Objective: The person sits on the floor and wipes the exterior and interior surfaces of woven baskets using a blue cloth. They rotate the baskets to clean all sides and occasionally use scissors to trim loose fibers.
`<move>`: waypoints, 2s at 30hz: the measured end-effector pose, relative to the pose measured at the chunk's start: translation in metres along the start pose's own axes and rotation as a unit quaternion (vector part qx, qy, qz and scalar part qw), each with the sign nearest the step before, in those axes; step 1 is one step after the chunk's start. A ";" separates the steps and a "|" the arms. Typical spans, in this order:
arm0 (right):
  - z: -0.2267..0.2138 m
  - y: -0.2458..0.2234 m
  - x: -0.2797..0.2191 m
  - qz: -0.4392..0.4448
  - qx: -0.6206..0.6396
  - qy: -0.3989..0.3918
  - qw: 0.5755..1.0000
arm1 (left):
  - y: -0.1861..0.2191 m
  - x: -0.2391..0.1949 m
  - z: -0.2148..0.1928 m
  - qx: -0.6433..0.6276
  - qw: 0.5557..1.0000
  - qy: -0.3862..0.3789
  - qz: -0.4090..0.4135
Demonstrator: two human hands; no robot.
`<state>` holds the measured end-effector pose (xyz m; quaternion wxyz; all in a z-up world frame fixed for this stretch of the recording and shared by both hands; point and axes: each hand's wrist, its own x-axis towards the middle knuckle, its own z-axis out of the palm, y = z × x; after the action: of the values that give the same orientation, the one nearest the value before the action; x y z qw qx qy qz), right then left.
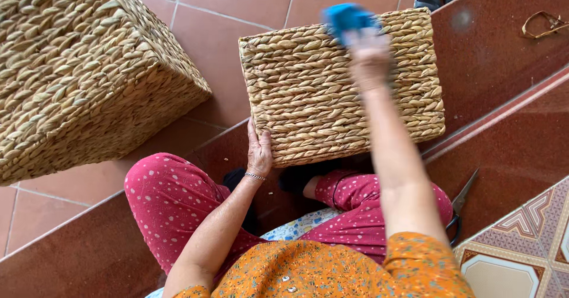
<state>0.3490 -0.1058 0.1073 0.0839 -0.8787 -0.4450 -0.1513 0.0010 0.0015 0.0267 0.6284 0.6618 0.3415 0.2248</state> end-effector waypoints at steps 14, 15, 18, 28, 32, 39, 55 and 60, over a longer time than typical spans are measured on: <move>-0.044 -0.182 -0.107 -0.075 0.089 0.000 0.993 | -0.056 0.006 -0.001 -0.062 0.998 0.004 -0.009; -0.057 -0.201 -0.122 -0.104 0.097 0.006 0.990 | -0.061 0.010 -0.002 -0.045 0.999 -0.001 0.002; -0.078 -0.201 -0.154 -0.133 0.093 -0.012 0.987 | -0.067 0.015 -0.005 -0.021 1.000 -0.005 0.008; -0.058 0.076 -0.194 0.299 -0.056 -0.087 0.948 | -0.047 0.010 -0.003 -0.045 0.998 -0.002 -0.033; -0.043 0.001 -0.193 0.195 -0.050 -0.038 0.979 | -0.047 0.013 -0.002 -0.078 0.997 -0.011 0.004; -0.089 -0.234 -0.193 -0.077 0.109 0.026 0.991 | -0.044 0.012 -0.019 -0.190 0.936 -0.034 -0.294; -0.048 0.027 -0.194 0.533 0.238 -0.011 0.812 | -0.056 -0.016 0.002 -0.015 0.997 0.044 -0.053; -0.071 -0.181 -0.192 -0.049 0.006 -0.055 0.997 | -0.078 -0.017 -0.002 -0.094 0.990 0.042 -0.094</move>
<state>0.0821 -0.1641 0.1112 0.0569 -0.8624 -0.4920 -0.1046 -0.0246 -0.0114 -0.0478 0.6912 0.5548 0.4058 0.2231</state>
